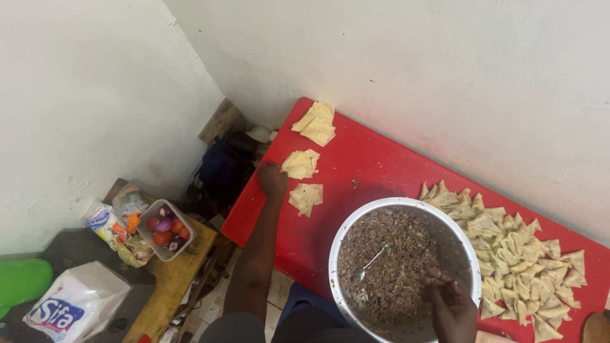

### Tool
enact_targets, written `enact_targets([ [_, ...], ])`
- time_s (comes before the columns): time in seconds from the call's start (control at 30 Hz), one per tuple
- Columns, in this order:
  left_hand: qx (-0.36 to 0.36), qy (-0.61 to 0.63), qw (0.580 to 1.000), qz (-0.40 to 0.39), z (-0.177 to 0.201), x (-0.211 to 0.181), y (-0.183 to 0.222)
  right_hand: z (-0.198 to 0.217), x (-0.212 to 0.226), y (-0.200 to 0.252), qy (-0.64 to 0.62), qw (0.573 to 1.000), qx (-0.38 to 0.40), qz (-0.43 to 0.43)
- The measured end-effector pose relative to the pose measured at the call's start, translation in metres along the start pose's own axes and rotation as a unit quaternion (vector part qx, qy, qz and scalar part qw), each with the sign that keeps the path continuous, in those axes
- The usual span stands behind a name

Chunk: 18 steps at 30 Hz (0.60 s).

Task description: Filling and folding samosa wrappers with meat filling and placing them on a pile.

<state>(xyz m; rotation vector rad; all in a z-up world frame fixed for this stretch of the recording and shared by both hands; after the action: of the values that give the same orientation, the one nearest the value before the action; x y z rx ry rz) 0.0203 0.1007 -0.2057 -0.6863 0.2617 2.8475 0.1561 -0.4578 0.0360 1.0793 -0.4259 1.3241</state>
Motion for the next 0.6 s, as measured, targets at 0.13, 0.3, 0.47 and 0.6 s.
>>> enact_targets([
  [0.13, 0.002, 0.049, 0.999, -0.011, 0.013, -0.007, -0.001, 0.004, -0.027, -0.003, -0.099, 0.995, -0.017, 0.028],
  [0.3, 0.131, 0.430, 0.889, 0.091, 0.042, -0.022, 0.043, 0.004, -0.004, 0.010, -0.114, 0.993, -0.027, 0.015],
  [0.47, 0.227, 0.732, 0.616, 0.186, 0.040, -0.006, 0.081, 0.000, 0.023, 0.019, -0.050, 0.999, -0.014, -0.010],
  [0.6, 0.300, 0.421, 0.816, 0.257, 0.031, 0.011, 0.107, -0.004, 0.008, 0.005, -0.043, 0.999, -0.001, 0.006],
])
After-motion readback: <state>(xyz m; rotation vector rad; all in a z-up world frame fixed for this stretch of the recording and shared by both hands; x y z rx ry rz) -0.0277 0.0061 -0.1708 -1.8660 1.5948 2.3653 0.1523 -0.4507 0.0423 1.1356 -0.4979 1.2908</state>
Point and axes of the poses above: each hand's wrist, its own y-axis away from the middle knuckle, its own z-axis out of the back of the hand, x = y × z, the point moved 4 cm from there along -y, towards the middle knuckle, and after that the axes turned 3 degrees about z, right-handed, at the moved point
